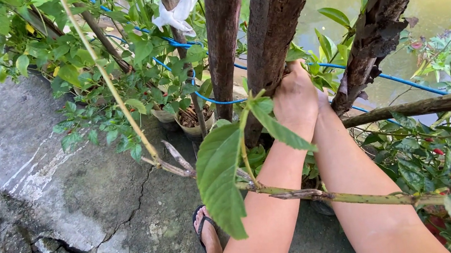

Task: Picking small red and green chili peppers from a plant.

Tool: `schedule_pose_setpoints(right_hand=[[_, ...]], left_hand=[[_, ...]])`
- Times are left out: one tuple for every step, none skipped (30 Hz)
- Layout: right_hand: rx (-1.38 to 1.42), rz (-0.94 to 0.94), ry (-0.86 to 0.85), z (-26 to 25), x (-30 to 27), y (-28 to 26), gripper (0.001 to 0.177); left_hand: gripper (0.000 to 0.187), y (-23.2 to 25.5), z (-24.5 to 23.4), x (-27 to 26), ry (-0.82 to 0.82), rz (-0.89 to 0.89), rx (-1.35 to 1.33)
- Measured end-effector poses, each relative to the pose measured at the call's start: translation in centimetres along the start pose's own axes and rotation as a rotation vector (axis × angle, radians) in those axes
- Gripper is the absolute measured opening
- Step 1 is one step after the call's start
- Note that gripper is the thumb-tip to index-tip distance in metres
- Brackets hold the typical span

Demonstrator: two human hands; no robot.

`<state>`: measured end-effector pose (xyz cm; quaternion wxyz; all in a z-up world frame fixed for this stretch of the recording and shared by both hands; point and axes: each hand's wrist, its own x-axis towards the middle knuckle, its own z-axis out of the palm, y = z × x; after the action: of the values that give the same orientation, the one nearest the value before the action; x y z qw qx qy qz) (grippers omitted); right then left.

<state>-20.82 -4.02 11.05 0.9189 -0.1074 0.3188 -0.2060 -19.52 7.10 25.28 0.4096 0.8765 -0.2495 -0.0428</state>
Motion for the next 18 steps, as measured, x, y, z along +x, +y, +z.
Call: schedule_pose_setpoints(right_hand=[[-0.019,-0.046,-0.1,-2.0,2.2,-0.2,0.041],[-0.019,-0.049,-0.099,-4.3,4.6,-0.7,0.041],[-0.018,-0.055,-0.166,-6.6,7.1,-1.1,0.037],[-0.018,-0.061,-0.232,-8.9,9.6,-1.6,0.034],[-0.018,-0.061,-0.232,-6.6,7.5,-1.2,0.034],[-0.096,-0.139,-0.181,-4.4,5.5,-0.8,0.031],[-0.175,-0.215,-0.13,-2.2,3.4,-0.3,0.029],[-0.175,-0.214,-0.13,-2.7,3.8,-0.5,0.029],[-0.108,-0.161,-0.294,-3.3,4.2,-0.7,0.026],[-0.04,-0.108,-0.458,-3.8,4.6,-0.9,0.023],[-0.04,-0.106,-0.458,-2.7,3.2,-0.8,0.023],[-0.1,-0.123,-0.304,-1.6,1.9,-0.6,0.026],[-0.157,-0.142,-0.149,-0.6,0.4,-0.5,0.031],[-0.157,-0.141,-0.148,-0.5,0.4,-0.4,0.031],[-0.25,-0.144,-0.124,-0.3,0.5,-0.4,0.028],[-0.343,-0.146,-0.099,-0.2,0.5,-0.4,0.027],[-0.345,-0.145,-0.099,-0.8,1.0,-0.6,0.027],[-0.168,-0.081,-0.184,-1.4,1.6,-0.7,0.023]], left_hand=[[0.023,0.3,-0.4,0.1,-0.147,-0.091,-0.043],[0.023,0.2,-0.1,0.2,-0.149,-0.089,-0.044],[0.022,0.1,0.2,0.3,-0.119,-0.079,-0.043],[0.021,-0.1,0.4,0.4,-0.09,-0.068,-0.041],[0.021,0.0,0.4,0.5,-0.091,-0.068,-0.041],[0.019,0.0,0.4,0.5,-0.093,-0.081,-0.06],[0.017,0.0,0.4,0.5,-0.096,-0.095,-0.079],[0.017,0.0,0.4,0.5,-0.096,-0.095,-0.079],[0.017,-0.1,0.4,0.4,-0.091,-0.075,-0.073],[0.018,-0.1,0.4,0.4,-0.086,-0.054,-0.067],[0.018,0.0,0.4,0.4,-0.084,-0.055,-0.066],[0.017,0.0,0.4,0.3,-0.076,-0.062,-0.083],[0.017,0.0,0.3,0.2,-0.07,-0.069,-0.099],[0.017,-0.3,0.8,0.3,-0.07,-0.07,-0.098],[0.019,-0.5,1.2,0.3,-0.044,-0.041,-0.093],[0.021,-0.8,1.6,0.4,-0.017,-0.012,-0.087],[0.021,-0.8,1.7,0.4,-0.016,-0.013,-0.087],[0.02,-0.9,1.8,0.3,-0.023,-0.014,-0.089]])
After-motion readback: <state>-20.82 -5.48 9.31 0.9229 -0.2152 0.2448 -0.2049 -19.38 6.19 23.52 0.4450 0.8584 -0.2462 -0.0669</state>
